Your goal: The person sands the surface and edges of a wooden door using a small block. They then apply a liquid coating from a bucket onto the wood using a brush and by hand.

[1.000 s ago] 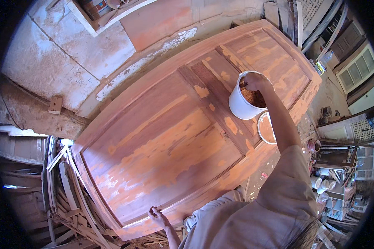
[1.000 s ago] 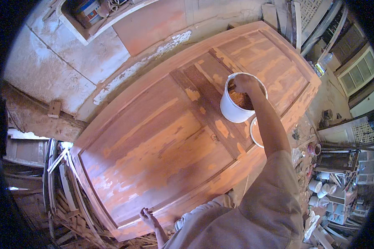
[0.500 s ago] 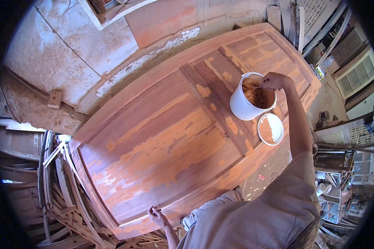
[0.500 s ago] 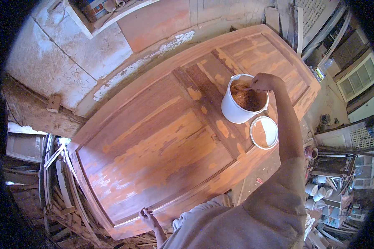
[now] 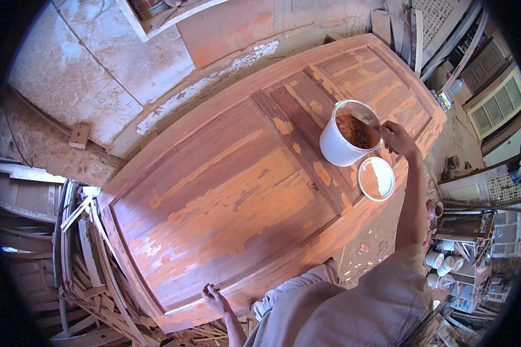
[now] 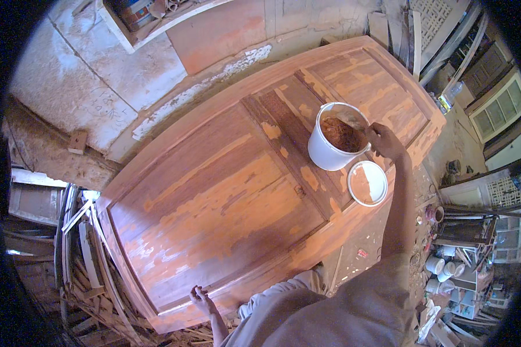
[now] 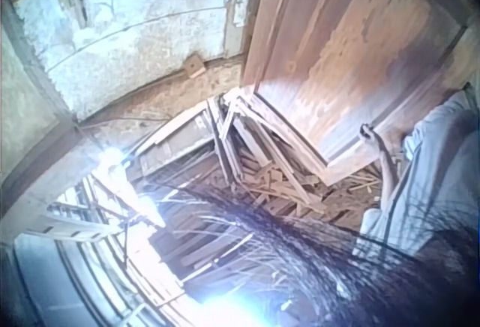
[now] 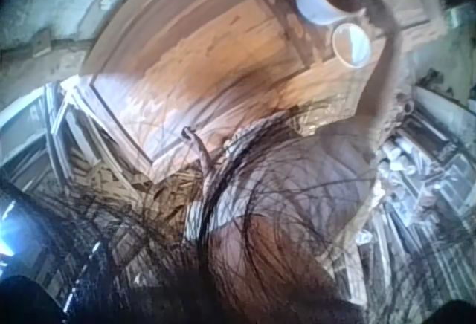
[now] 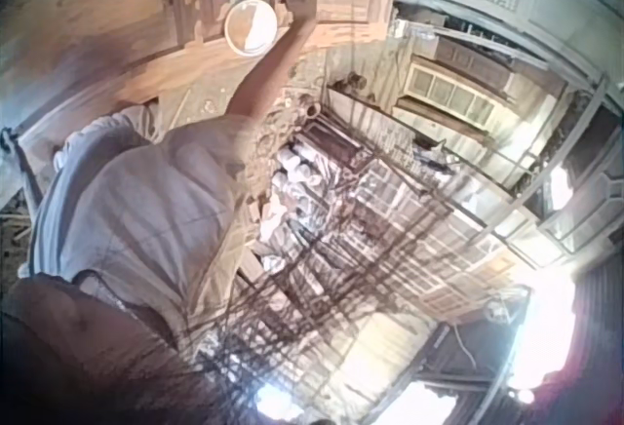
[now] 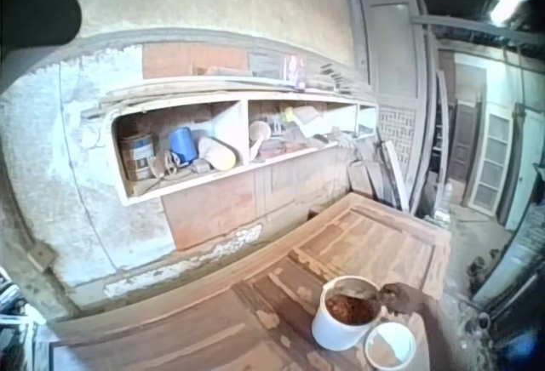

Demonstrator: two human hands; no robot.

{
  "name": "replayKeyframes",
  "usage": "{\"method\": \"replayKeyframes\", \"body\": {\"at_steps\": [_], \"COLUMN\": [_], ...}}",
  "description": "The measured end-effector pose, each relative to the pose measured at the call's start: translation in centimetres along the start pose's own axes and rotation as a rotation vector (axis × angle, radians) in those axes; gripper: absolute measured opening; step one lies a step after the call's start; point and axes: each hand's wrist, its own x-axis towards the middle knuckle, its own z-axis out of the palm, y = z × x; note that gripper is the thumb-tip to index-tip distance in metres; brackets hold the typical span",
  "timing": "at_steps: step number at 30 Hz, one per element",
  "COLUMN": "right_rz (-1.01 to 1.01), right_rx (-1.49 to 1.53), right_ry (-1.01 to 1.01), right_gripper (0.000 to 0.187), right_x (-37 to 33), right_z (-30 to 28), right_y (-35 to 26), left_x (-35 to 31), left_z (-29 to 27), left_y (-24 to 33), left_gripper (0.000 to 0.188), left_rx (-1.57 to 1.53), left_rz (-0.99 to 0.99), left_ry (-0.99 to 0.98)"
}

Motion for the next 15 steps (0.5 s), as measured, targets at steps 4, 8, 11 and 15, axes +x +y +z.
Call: {"method": "replayKeyframes", "body": {"at_steps": [4, 8, 11, 15], "right_rz": [-0.235, -0.287, -0.309, -0.383], "right_rx": [0.179, 0.141, 0.191, 0.098], "right_ry": [0.218, 0.451, 0.531, 0.684], "right_gripper": [0.018, 0.022, 0.025, 0.025], "right_x": [-1.5, -2.9, -3.2, -3.3], "right_z": [2.3, 5.4, 6.7, 8.2], "right_y": [2.2, 2.9, 4.2, 4.4], "left_x": [-0.4, -1.2, -1.8, -2.3], "left_z": [0.2, 0.2, 0.2, 0.0], "left_y": [0.7, 0.8, 0.7, -0.3], "left_gripper": [0.028, 0.026, 0.025, 0.024], "left_rx": [0.001, 0.027, 0.038, -0.016], "left_rz": [-0.001, 0.013, 0.045, 0.042], "left_ry": [-0.003, -0.019, -0.027, -0.040]}}
